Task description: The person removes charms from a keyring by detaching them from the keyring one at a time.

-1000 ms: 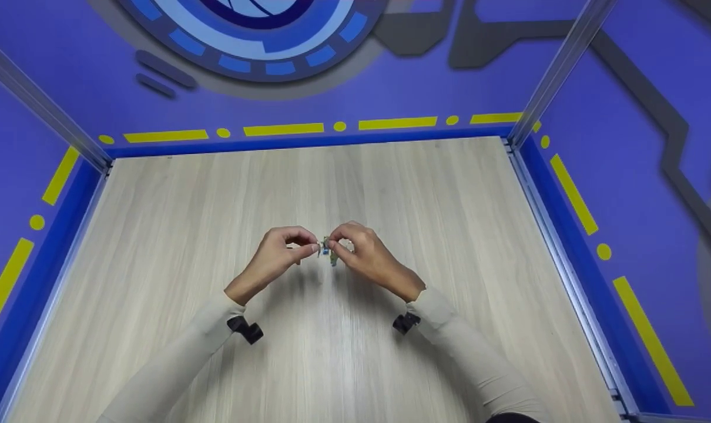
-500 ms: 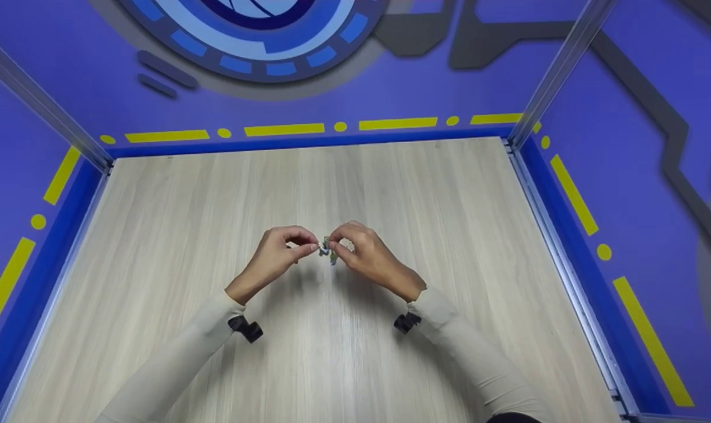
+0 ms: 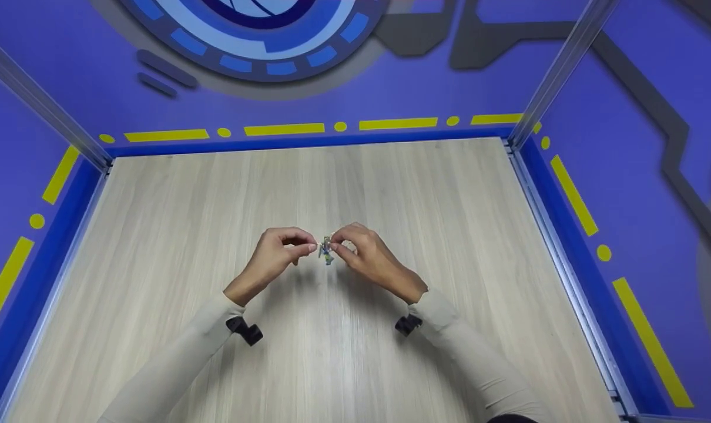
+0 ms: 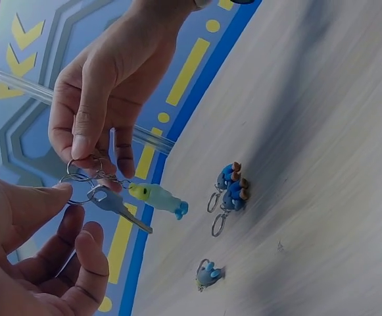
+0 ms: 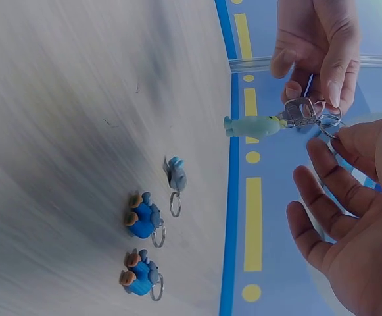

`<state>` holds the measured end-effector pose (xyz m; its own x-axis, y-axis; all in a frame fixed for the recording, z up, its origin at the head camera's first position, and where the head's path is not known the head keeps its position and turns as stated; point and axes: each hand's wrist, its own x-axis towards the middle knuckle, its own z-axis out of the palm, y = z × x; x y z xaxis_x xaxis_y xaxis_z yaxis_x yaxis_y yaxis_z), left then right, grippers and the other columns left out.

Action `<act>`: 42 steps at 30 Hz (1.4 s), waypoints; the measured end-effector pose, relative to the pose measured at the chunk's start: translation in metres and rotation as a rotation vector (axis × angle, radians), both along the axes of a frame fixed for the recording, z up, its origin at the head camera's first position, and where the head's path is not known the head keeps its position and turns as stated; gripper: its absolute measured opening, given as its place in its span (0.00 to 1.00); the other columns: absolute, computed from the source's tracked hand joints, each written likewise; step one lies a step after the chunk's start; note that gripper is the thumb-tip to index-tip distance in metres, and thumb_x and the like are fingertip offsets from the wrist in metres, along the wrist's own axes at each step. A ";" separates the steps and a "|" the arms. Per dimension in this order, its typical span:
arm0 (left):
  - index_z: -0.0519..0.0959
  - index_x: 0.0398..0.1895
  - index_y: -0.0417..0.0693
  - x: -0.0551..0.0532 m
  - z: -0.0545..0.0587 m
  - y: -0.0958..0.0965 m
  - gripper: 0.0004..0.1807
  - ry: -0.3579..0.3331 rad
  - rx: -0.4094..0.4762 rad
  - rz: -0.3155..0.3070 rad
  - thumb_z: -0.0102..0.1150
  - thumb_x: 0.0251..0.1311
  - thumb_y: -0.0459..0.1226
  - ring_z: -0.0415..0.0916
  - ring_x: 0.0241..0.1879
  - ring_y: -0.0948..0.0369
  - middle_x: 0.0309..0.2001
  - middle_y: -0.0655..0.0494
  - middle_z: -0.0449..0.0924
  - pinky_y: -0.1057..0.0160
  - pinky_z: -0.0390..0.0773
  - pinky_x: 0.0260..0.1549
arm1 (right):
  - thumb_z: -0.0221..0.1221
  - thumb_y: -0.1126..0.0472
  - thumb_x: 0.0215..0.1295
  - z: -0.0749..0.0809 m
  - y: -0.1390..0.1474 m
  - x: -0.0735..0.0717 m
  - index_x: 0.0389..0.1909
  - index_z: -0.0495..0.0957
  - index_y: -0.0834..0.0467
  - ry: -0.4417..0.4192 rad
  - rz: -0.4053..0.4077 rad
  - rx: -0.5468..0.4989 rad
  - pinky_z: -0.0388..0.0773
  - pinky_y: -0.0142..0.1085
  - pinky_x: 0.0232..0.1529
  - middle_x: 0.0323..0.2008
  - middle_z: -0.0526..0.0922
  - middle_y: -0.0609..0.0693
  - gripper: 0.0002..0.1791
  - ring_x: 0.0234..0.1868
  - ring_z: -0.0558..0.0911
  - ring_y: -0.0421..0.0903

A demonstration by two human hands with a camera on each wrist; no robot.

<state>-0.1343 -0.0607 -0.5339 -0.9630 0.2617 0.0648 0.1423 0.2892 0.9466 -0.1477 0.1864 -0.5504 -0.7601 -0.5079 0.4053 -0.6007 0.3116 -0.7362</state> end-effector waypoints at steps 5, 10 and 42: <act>0.93 0.40 0.43 0.001 0.000 -0.001 0.03 -0.012 0.032 -0.005 0.73 0.70 0.29 0.83 0.38 0.62 0.40 0.56 0.92 0.70 0.78 0.26 | 0.68 0.74 0.72 -0.003 -0.001 0.001 0.42 0.88 0.62 0.022 -0.001 -0.048 0.80 0.35 0.53 0.41 0.90 0.54 0.05 0.46 0.87 0.55; 0.93 0.40 0.44 0.001 -0.001 -0.002 0.03 -0.020 0.056 0.004 0.72 0.70 0.29 0.83 0.35 0.63 0.38 0.57 0.91 0.69 0.78 0.26 | 0.69 0.78 0.68 -0.005 -0.002 0.001 0.39 0.88 0.62 0.042 -0.004 -0.060 0.79 0.35 0.53 0.40 0.90 0.54 0.09 0.45 0.87 0.57; 0.92 0.41 0.40 0.003 -0.003 -0.002 0.02 -0.067 0.095 -0.006 0.74 0.68 0.30 0.80 0.34 0.64 0.37 0.58 0.90 0.69 0.78 0.27 | 0.66 0.73 0.75 -0.016 -0.006 0.005 0.40 0.88 0.60 -0.033 0.026 -0.011 0.84 0.48 0.47 0.42 0.90 0.49 0.06 0.45 0.85 0.49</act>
